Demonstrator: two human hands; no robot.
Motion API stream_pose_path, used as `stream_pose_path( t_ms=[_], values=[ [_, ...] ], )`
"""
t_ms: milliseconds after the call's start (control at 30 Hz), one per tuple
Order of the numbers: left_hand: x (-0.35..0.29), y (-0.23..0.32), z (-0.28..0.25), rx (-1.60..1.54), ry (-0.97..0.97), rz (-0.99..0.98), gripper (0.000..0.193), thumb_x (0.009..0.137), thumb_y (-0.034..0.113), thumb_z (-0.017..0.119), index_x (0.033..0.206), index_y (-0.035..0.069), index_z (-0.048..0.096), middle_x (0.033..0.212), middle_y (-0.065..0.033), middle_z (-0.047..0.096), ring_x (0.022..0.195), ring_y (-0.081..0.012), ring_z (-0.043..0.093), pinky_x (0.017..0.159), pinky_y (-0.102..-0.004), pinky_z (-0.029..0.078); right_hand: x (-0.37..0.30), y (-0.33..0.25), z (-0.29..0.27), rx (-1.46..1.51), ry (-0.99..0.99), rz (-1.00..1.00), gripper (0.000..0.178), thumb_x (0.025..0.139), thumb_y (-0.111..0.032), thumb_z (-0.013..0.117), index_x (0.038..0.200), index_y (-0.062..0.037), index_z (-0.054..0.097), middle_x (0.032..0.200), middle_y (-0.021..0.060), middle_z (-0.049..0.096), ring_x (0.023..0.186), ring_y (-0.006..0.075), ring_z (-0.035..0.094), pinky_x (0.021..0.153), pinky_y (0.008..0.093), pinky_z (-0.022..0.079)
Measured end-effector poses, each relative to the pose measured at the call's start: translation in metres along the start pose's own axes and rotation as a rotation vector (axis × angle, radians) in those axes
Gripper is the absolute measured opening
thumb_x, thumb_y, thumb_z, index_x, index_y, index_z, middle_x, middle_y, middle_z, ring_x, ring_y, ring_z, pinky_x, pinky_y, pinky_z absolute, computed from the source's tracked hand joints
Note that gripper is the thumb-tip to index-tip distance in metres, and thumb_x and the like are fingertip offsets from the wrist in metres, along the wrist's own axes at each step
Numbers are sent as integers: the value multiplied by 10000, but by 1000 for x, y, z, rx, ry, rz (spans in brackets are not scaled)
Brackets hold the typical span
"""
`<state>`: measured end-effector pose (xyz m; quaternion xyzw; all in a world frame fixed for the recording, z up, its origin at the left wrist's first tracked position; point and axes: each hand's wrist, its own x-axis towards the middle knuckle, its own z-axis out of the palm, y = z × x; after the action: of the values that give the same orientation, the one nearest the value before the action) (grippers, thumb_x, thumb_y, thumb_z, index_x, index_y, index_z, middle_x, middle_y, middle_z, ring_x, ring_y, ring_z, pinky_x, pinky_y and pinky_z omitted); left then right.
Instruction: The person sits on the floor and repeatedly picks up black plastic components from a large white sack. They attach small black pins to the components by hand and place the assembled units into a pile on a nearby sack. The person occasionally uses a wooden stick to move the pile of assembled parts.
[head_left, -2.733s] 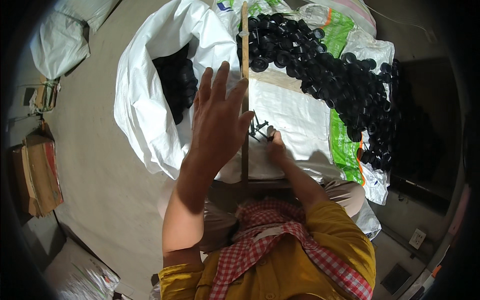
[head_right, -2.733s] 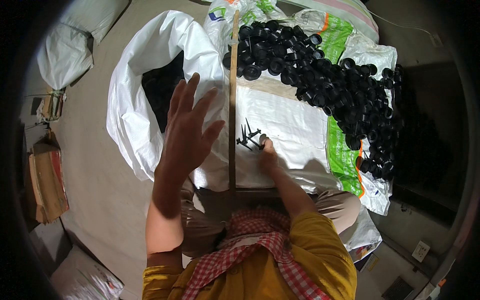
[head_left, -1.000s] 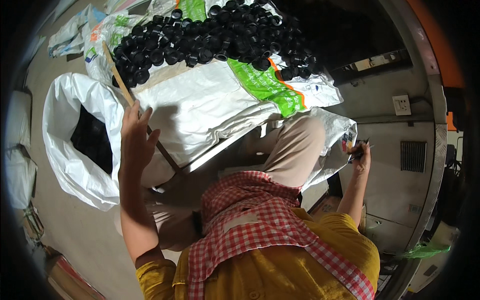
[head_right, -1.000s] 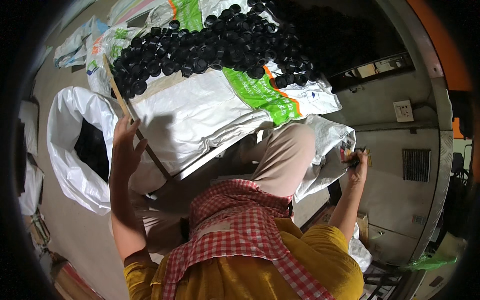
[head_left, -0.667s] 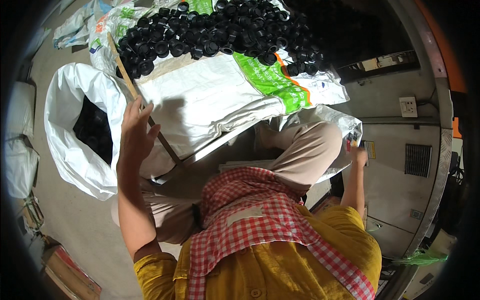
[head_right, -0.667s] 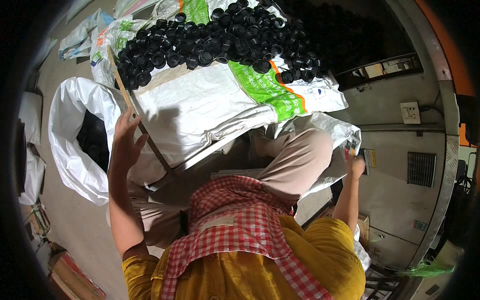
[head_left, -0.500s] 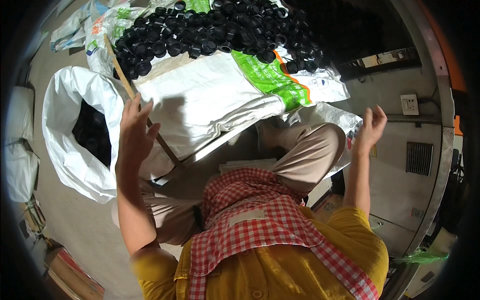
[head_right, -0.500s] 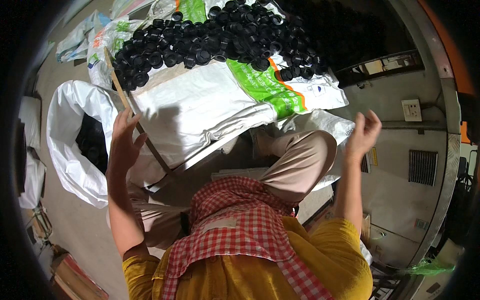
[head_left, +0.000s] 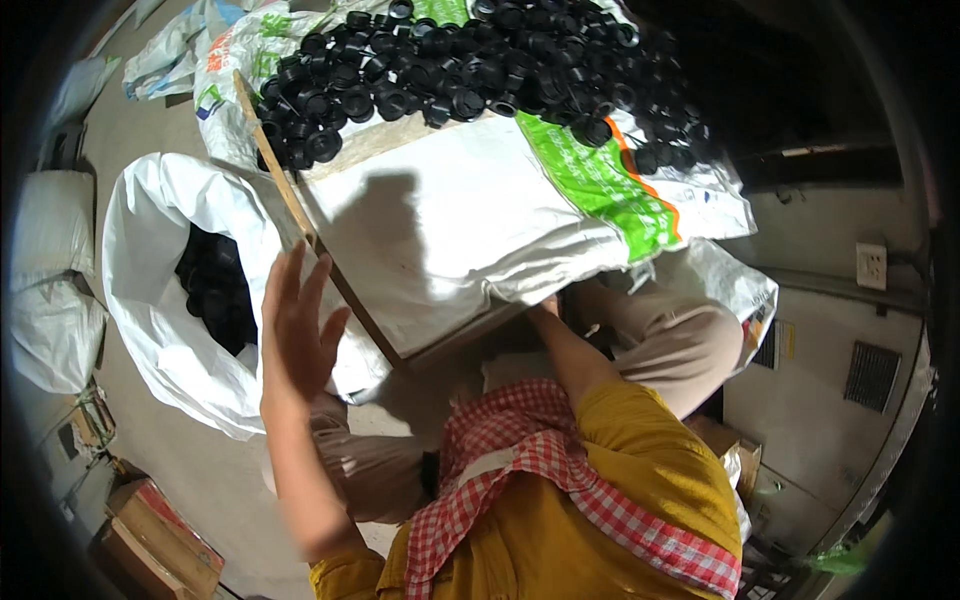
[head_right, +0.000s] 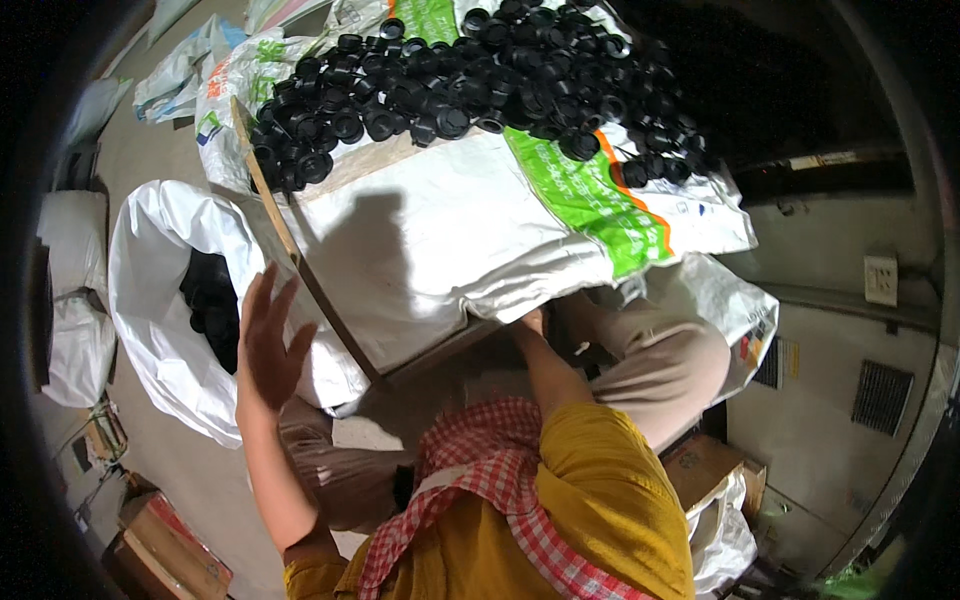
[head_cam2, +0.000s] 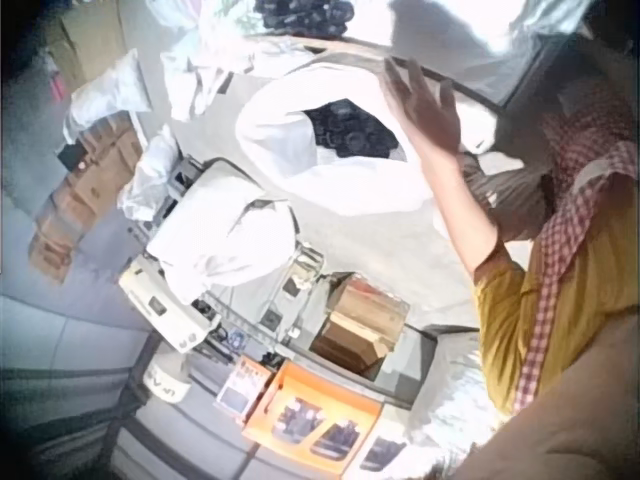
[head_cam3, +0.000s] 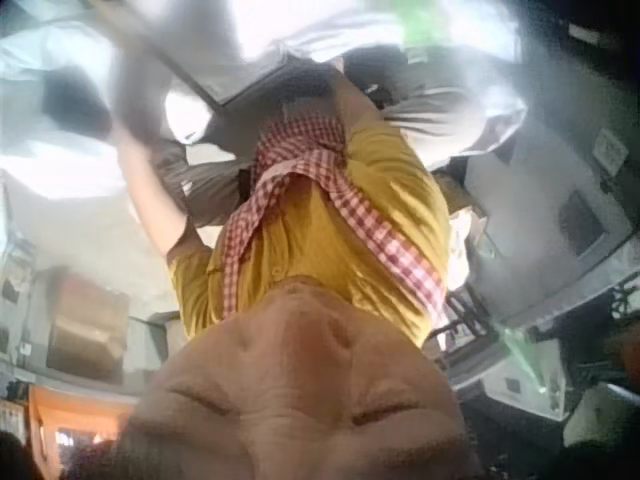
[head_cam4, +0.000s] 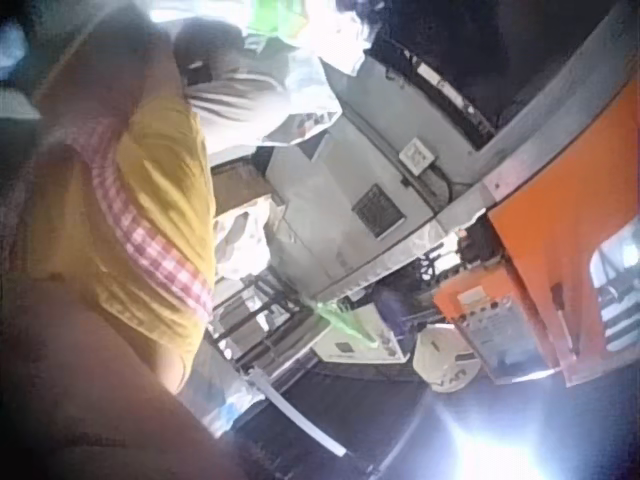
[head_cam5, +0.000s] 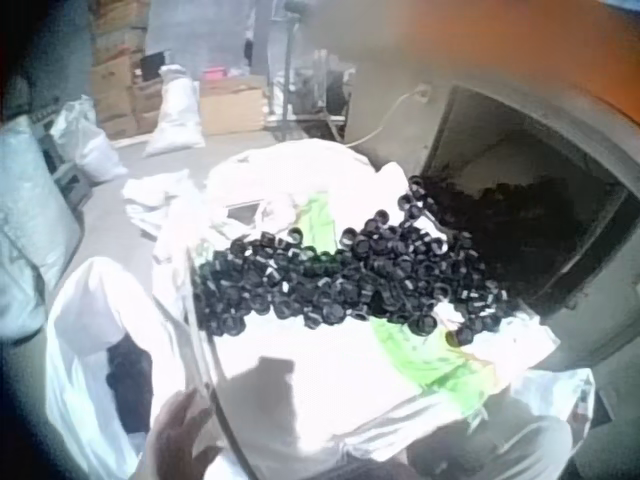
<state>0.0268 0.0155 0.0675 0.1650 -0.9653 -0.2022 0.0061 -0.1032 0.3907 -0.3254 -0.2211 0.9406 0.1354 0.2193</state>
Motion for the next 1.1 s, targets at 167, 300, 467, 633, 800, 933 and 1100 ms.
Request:
stream_pose_path(
  t_ms=[167, 300, 467, 633, 800, 933, 1100],
  values=[
    [-10, -8, 3, -277, -20, -102, 626, 719, -50, 678, 1315, 39, 506, 1493, -125, 283, 1387, -269, 273, 1114, -365, 267, 9, -28, -42, 229, -243, 131, 530, 867, -268, 552, 1340, -66, 422, 1404, 164, 391, 1303, 296, 355, 1021, 398, 373],
    [4, 7, -12, -88, -71, -156, 550, 686, 25, 677, 1225, -14, 576, 1444, -178, 355, 1332, -360, 325, 1079, -412, 302, 9, -29, -40, 210, -296, 119, 526, 864, -255, 550, 1337, -63, 422, 1393, 167, 402, 1285, 304, 373, 1016, 402, 379],
    [10, 4, -14, -29, -87, -128, 507, 713, 83, 656, 1204, -26, 586, 1403, -198, 407, 1328, -367, 331, 1061, -425, 322, 7, -27, -43, 205, -331, 111, 520, 861, -238, 549, 1333, -60, 421, 1378, 171, 415, 1262, 313, 396, 1010, 406, 385],
    [10, 2, -12, -26, -85, -122, 524, 697, 54, 669, 1211, 0, 584, 1399, -190, 418, 1325, -368, 338, 1048, -427, 339, 4, -32, -47, 205, -362, 83, 515, 858, -222, 547, 1330, -56, 421, 1364, 175, 429, 1240, 322, 419, 1003, 410, 392],
    [11, 2, -15, -61, -56, -135, 547, 680, 29, 695, 1215, 18, 583, 1396, -186, 420, 1327, -354, 346, 1042, -421, 349, -4, -37, -48, 203, -383, 72, 511, 855, -206, 545, 1326, -53, 421, 1350, 179, 443, 1217, 332, 442, 997, 414, 398],
    [6, 1, -16, -132, -35, -158, 561, 673, 14, 713, 1218, 22, 580, 1407, -178, 409, 1335, -336, 342, 1040, -413, 353, -12, -42, -50, 199, -403, 43, 507, 852, -193, 544, 1323, -50, 421, 1338, 182, 454, 1199, 339, 461, 993, 418, 403],
    [0, -7, -21, -100, -49, -110, 571, 691, 44, 722, 1239, 36, 561, 1408, -186, 400, 1321, -359, 349, 1031, -420, 366, -39, -63, -57, 239, -437, -88, 503, 849, -177, 542, 1320, -47, 421, 1324, 186, 467, 1176, 348, 484, 986, 422, 410]
  ],
)
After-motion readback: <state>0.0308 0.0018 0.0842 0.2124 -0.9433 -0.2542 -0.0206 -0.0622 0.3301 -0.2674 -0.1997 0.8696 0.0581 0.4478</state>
